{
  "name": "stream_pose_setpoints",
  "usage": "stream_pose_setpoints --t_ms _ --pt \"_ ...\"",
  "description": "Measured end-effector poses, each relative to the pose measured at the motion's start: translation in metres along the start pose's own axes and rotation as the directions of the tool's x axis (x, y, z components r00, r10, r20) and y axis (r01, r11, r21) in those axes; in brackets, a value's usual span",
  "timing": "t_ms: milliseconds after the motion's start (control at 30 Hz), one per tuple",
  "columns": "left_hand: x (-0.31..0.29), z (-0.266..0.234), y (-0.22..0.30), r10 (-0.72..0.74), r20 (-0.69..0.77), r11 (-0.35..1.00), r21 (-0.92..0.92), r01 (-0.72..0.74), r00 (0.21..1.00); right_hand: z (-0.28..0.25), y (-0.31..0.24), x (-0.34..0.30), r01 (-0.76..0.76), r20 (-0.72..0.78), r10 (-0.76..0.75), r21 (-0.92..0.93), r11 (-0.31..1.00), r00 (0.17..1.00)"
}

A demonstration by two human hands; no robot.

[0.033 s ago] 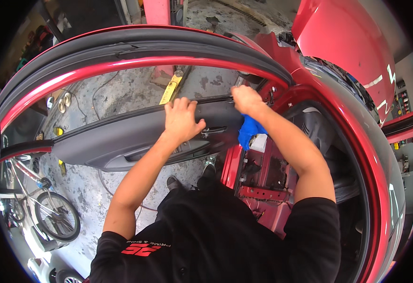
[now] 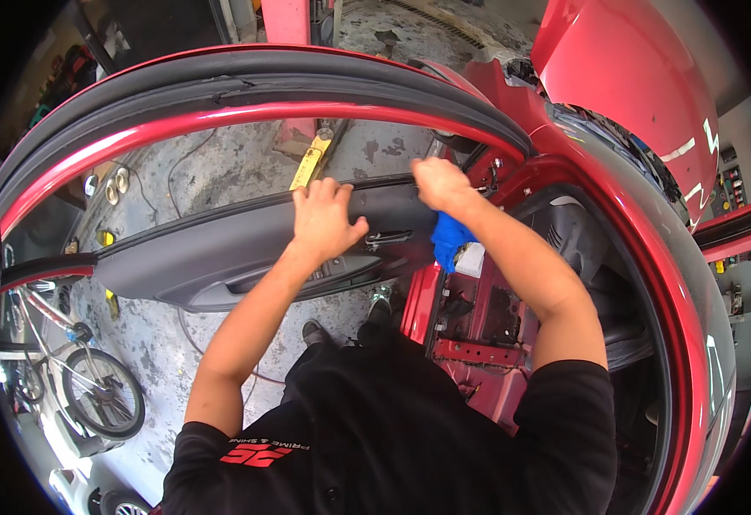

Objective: The person cleans the interior of a red car door panel using a brush and compressed air, then wipes the surface with a blue microfiber cloth. They repeatedly apply air to crevices and wipe the panel, focusing on the door frame and interior trim.

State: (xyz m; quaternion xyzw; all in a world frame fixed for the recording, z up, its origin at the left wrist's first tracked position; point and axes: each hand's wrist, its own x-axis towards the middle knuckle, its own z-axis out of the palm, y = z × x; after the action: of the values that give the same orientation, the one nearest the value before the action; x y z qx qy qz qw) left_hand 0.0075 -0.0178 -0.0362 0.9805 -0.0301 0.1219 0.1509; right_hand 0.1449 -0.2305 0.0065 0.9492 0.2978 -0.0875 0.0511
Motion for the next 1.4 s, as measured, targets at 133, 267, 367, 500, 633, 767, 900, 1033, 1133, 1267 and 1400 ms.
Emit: stream_pose_setpoints --t_ms 133,267,367,500,633,767,900,1033,1133,1267,1400 --pt "-0.011 -0.012 -0.024 -0.001 -0.012 1.000 0.008 0.001 1.000 0.011 -0.033 0.014 0.221 -0.089 -0.209 0.155 0.963 0.974" --pt "-0.020 -0.019 -0.034 -0.018 -0.015 1.000 -0.013 0.018 1.000 0.015 -0.001 0.001 0.291 -0.115 -0.278 0.125 0.948 0.954" --pt "-0.025 -0.023 -0.040 -0.052 -0.013 0.999 -0.012 0.052 0.999 0.010 0.026 -0.008 0.154 -0.170 -0.124 0.175 0.972 0.978" --pt "-0.028 -0.023 -0.044 -0.061 -0.033 0.998 -0.020 0.060 0.998 0.014 0.008 0.007 0.145 -0.139 -0.121 0.177 0.974 0.983" --pt "-0.028 -0.019 -0.045 -0.054 -0.058 0.998 -0.031 0.052 0.997 0.025 -0.006 0.011 0.237 -0.272 -0.137 0.379 0.895 0.952" --pt "-0.030 -0.019 -0.049 -0.045 -0.083 0.997 -0.068 0.040 0.996 0.014 0.017 -0.004 -0.053 -0.165 0.093 0.235 0.971 0.982" --pt "-0.034 -0.024 -0.056 -0.065 -0.117 0.997 -0.038 0.061 0.991 0.005 -0.021 0.013 0.002 -0.069 0.012 0.205 0.979 0.998" --pt "-0.041 -0.032 -0.068 -0.076 -0.110 0.997 -0.026 0.073 0.991 0.013 -0.087 0.035 0.343 -0.256 -0.263 0.352 0.871 0.930" --pt "-0.047 -0.039 -0.081 -0.077 -0.130 0.997 -0.019 0.075 0.989 0.005 -0.068 0.022 0.254 -0.216 -0.195 0.292 0.922 0.957" --pt "-0.059 -0.049 -0.093 -0.164 -0.137 0.986 0.007 0.167 0.977 -0.008 -0.036 0.007 -0.050 -0.080 0.065 0.176 0.983 0.995" --pt "-0.061 -0.051 -0.096 -0.121 -0.191 0.992 0.009 0.124 0.974 0.006 -0.095 0.035 0.202 -0.171 -0.158 0.278 0.939 0.972"
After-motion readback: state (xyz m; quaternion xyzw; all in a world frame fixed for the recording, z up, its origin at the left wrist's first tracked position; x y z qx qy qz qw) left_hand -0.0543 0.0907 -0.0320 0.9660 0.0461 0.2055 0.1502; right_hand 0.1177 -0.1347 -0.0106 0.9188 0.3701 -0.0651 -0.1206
